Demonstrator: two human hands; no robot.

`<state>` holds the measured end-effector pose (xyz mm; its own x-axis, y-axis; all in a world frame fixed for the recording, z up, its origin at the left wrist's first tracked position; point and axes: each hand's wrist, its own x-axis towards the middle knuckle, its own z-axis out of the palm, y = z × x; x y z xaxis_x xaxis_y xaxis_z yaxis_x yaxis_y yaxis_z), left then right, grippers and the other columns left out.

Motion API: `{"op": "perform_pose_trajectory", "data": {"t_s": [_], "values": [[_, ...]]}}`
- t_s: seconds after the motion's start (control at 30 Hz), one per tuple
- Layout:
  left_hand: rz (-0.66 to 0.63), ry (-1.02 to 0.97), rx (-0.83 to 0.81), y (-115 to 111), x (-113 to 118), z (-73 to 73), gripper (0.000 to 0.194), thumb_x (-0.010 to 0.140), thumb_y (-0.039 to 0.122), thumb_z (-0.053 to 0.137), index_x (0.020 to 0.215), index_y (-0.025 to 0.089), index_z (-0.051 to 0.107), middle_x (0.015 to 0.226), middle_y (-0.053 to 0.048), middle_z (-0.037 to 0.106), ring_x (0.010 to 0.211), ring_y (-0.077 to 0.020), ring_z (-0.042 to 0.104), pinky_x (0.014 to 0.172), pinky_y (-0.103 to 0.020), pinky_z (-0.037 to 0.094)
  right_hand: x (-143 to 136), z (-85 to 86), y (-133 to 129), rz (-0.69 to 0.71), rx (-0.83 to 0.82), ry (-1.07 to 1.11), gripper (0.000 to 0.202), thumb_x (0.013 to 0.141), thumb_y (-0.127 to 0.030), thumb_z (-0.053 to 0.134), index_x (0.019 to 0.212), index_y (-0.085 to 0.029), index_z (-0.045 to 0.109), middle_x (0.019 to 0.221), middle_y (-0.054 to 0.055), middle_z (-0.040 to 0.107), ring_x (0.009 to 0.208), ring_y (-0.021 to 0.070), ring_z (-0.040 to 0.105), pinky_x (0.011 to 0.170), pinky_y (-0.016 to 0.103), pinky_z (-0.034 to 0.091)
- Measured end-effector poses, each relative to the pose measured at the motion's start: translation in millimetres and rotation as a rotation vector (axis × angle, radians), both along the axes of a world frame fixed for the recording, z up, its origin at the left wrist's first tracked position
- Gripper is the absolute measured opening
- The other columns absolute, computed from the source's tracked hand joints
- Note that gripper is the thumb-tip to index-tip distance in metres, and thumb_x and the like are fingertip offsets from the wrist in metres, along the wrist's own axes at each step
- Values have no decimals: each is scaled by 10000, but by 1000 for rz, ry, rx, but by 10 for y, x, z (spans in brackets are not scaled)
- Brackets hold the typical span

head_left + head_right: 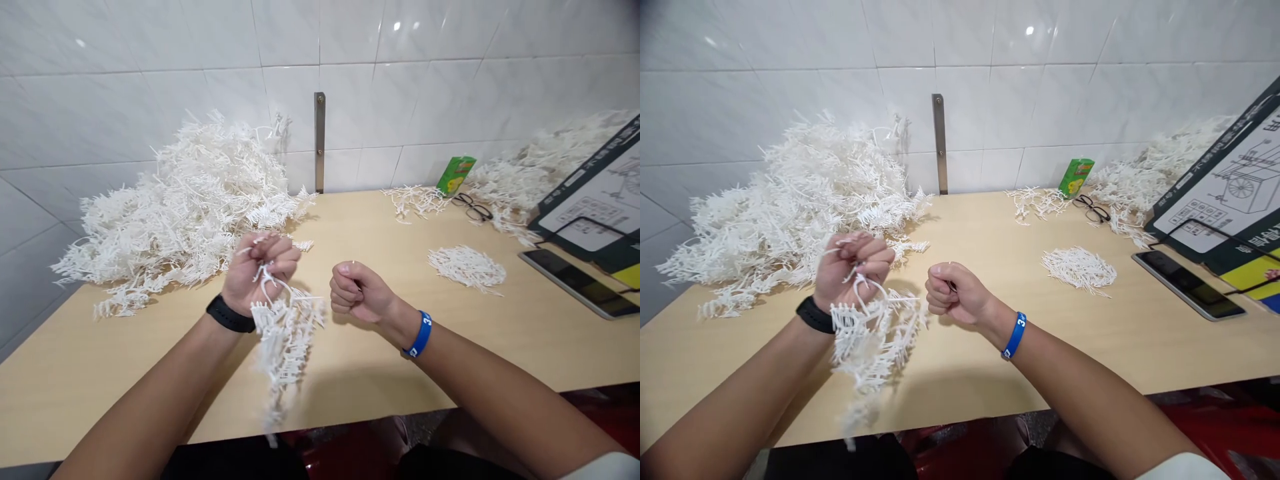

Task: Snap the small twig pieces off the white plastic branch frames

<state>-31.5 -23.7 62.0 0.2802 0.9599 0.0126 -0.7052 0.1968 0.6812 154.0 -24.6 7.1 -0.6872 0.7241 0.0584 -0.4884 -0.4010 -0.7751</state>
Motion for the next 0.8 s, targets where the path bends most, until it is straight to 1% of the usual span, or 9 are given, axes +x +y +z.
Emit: {"op": "perform_pose_trajectory", "data": {"t_s": [0.1,0.2,0.3,0.43,0.5,0.57,0.67,0.7,0.8], "values": [[15,-9,22,71,-71,22,480,799,178,583,524,187,191,545,47,181,473,-61,241,410,-157,308,11,4,52,-14,-119,19,407,865,-353,500,519,-178,376,399,-83,204,372,57,124,375,187,158],[-49,78,-2,147,-43,-109,460,795,204,607,516,183,242,544,56,191,473,-60,241,425,-162,322,-4,3,86,-37,-196,43,314,843,-303,483,565,-179,405,422,-71,246,391,67,133,376,189,161],[-47,132,14,196,-6,-241,443,795,213,610,504,179,278,544,56,224,476,-58,260,434,-167,327,-20,29,107,-106,-219,55,188,795,-275,484,638,-177,456,476,-50,335,412,74,180,377,187,151],[-10,174,57,223,-15,-312,409,808,194,597,508,176,319,549,54,255,494,-61,306,454,-176,338,87,175,221,-240,-189,-51,279,821,-385,456,627,-191,405,517,-43,353,427,79,216,388,192,140],[4,209,61,231,-22,-322,399,808,201,603,512,175,337,553,55,270,495,-61,309,458,-181,341,275,297,324,-298,-93,-258,338,832,-383,438,576,-206,306,485,-64,252,419,79,154,396,211,134],[14,238,54,233,-18,-325,393,806,208,604,513,175,344,553,55,275,490,-60,302,456,-184,340,562,416,431,-384,109,-615,354,847,-362,426,562,-214,276,482,-69,201,425,83,137,415,235,139],[23,262,42,224,3,-325,378,809,219,598,517,173,362,553,55,285,487,-61,297,460,-188,348,1063,501,550,-677,569,-1373,383,855,-323,467,525,-208,310,485,-28,304,470,106,283,488,269,224],[25,272,40,220,9,-328,375,813,232,597,519,172,371,553,55,293,488,-62,300,464,-189,354,1209,495,573,-718,662,-1608,389,853,-316,479,511,-204,332,495,-3,365,506,129,361,526,283,265],[33,312,35,221,17,-352,365,823,276,603,534,168,409,561,49,329,500,-65,330,484,-193,385,1442,406,584,-637,674,-1981,345,845,-293,506,522,-178,468,618,97,574,709,240,568,726,368,385]]}}
